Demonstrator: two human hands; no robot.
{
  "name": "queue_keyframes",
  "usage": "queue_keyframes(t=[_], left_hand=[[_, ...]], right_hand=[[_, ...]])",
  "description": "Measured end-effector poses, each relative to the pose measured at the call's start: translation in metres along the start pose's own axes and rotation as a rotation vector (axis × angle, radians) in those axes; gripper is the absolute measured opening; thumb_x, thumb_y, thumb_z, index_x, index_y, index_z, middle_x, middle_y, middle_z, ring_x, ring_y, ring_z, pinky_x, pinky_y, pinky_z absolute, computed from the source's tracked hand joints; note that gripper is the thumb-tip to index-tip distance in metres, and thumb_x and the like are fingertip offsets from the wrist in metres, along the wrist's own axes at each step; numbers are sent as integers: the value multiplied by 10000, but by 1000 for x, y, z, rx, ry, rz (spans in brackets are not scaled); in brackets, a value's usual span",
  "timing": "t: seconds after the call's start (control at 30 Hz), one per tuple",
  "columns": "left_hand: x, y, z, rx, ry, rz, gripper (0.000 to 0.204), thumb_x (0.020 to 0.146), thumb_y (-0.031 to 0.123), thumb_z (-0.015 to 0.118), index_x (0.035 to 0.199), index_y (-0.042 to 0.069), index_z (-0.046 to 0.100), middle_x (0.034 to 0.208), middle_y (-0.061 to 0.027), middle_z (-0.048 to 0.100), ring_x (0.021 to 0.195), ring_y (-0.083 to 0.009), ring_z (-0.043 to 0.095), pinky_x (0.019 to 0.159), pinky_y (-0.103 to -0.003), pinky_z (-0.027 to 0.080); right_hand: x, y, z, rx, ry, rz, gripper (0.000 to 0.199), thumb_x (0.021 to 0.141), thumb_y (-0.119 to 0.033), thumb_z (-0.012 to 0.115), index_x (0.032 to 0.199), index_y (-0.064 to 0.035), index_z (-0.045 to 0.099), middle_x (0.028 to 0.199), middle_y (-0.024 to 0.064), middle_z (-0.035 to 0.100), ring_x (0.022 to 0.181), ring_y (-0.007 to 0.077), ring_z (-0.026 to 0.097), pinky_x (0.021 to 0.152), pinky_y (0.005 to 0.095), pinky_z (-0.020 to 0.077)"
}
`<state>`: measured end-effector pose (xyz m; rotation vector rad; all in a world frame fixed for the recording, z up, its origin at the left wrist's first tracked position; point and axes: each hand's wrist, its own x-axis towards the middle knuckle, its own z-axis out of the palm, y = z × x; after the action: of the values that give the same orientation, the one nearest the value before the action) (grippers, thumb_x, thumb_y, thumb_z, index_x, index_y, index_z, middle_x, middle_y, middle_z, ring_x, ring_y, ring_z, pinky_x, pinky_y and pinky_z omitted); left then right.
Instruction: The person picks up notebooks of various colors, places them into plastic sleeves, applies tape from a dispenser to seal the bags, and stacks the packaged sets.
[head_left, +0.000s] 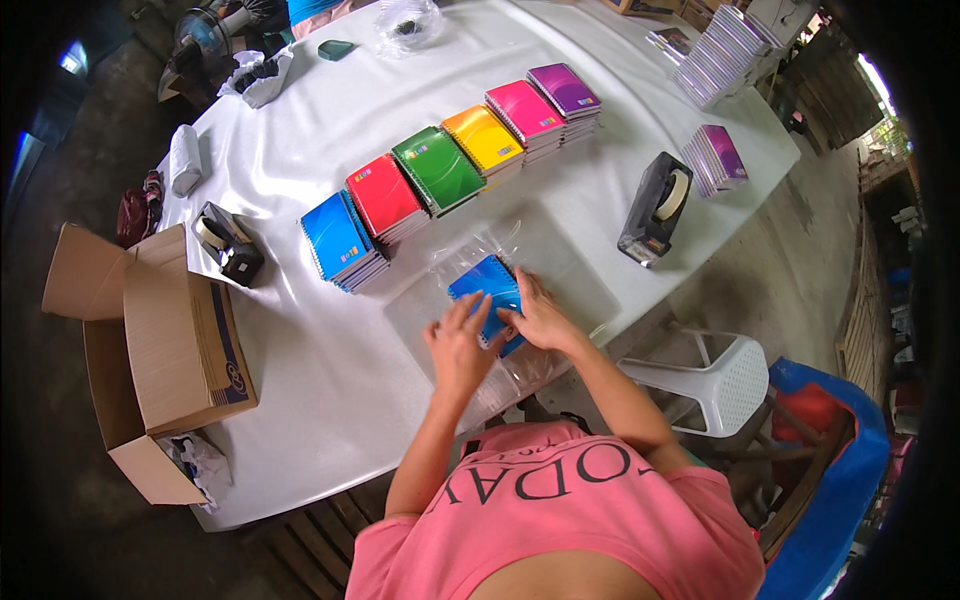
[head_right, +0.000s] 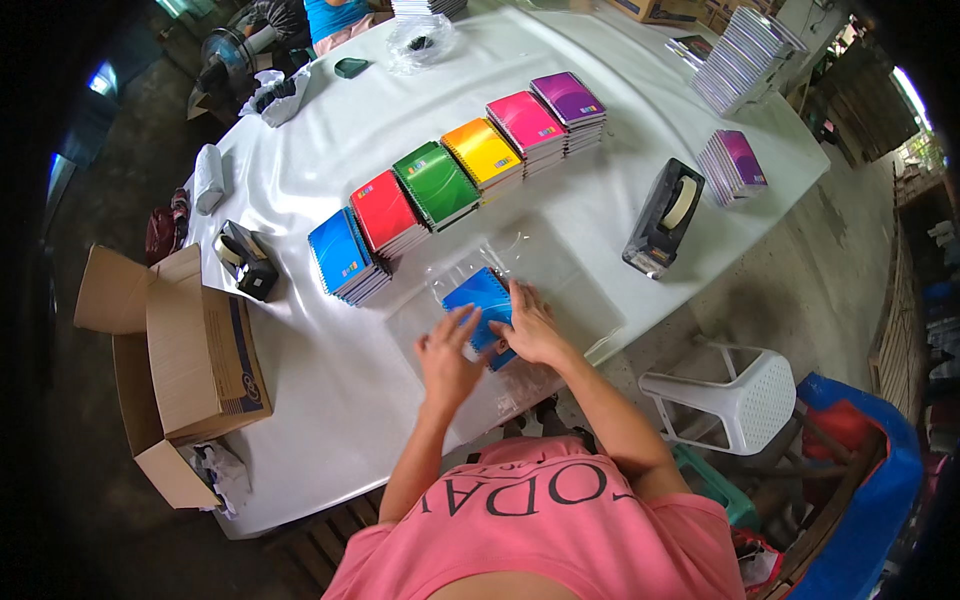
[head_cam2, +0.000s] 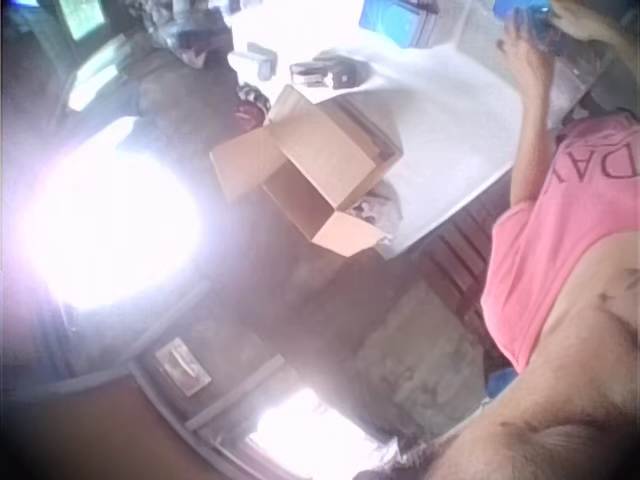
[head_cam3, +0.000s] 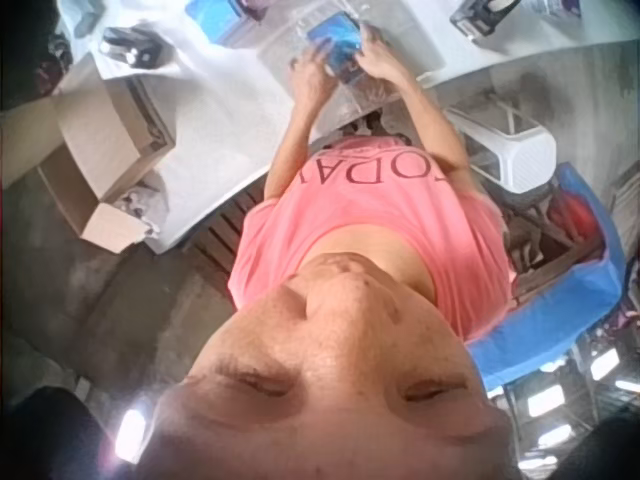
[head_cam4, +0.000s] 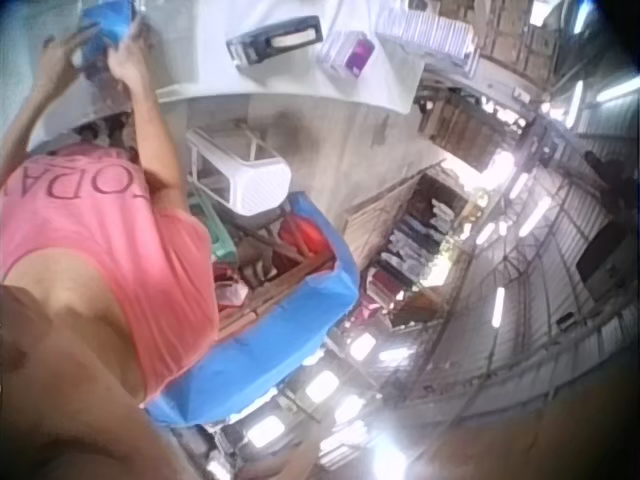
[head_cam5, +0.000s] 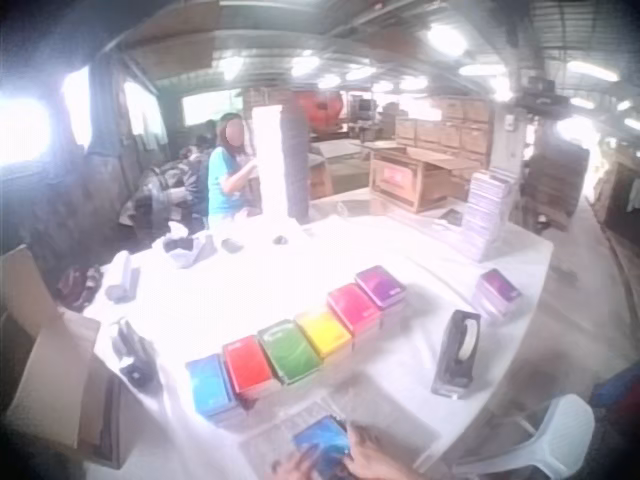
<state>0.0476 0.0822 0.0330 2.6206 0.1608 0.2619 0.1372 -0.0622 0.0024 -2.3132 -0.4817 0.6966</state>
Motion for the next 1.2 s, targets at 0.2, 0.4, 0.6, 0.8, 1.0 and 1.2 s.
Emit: queue_keyframes(t=[0.2, 0.4, 0.6, 0.8, 1.0, 1.2], left_hand=[[-10, -3, 12, -61, -123, -168, 658, 735, 403, 726, 1325, 215, 501, 1428, 46, 415, 1269, -176, 431, 903, -595, 245], [-11, -5, 13, -82, -127, -145, 660, 749, 395, 717, 1338, 207, 484, 1424, 45, 420, 1273, -182, 424, 908, -603, 242], [-11, -9, 10, -94, -137, -153, 650, 755, 390, 711, 1334, 193, 489, 1426, 37, 417, 1273, -187, 419, 918, -618, 233], [-6, -7, 7, -96, -139, -134, 644, 753, 399, 709, 1325, 194, 498, 1423, 39, 418, 1280, -187, 409, 927, -632, 231], [-7, -6, 8, -122, -140, -135, 641, 741, 395, 719, 1315, 205, 509, 1414, 45, 429, 1276, -188, 409, 932, -640, 225], [-7, -6, 8, -98, -169, -140, 647, 735, 364, 722, 1323, 215, 497, 1420, 69, 416, 1272, -158, 410, 941, -635, 213]], right_hand=[[-30, 43, 1, -351, 392, 217, 622, 908, -283, 510, 1421, -18, 276, 1498, 201, 192, 1398, 330, 167, 1107, 518, 157], [-39, 57, 34, -239, 574, -12, 549, 818, -109, 602, 1334, -55, 423, 1434, 188, 324, 1328, 284, 332, 1044, 486, 301], [-9, 39, -24, 655, 318, 284, 514, 718, -221, 775, 1138, -38, 543, 1003, 99, 594, 906, 174, 566, 743, 267, 438], [15, 49, -54, 800, 243, 36, 194, 715, -141, 776, 802, -89, 611, 781, -6, 598, 726, 64, 539, 646, 227, 429], [-4, 51, -65, 109, 500, 72, 166, 694, -56, 751, 809, -51, 631, 698, 54, 680, 620, 96, 613, 561, 260, 462], [1, 55, -47, -232, 464, 112, 171, 861, -154, 556, 1004, -110, 473, 787, 91, 678, 803, 315, 645, 755, 473, 427]])
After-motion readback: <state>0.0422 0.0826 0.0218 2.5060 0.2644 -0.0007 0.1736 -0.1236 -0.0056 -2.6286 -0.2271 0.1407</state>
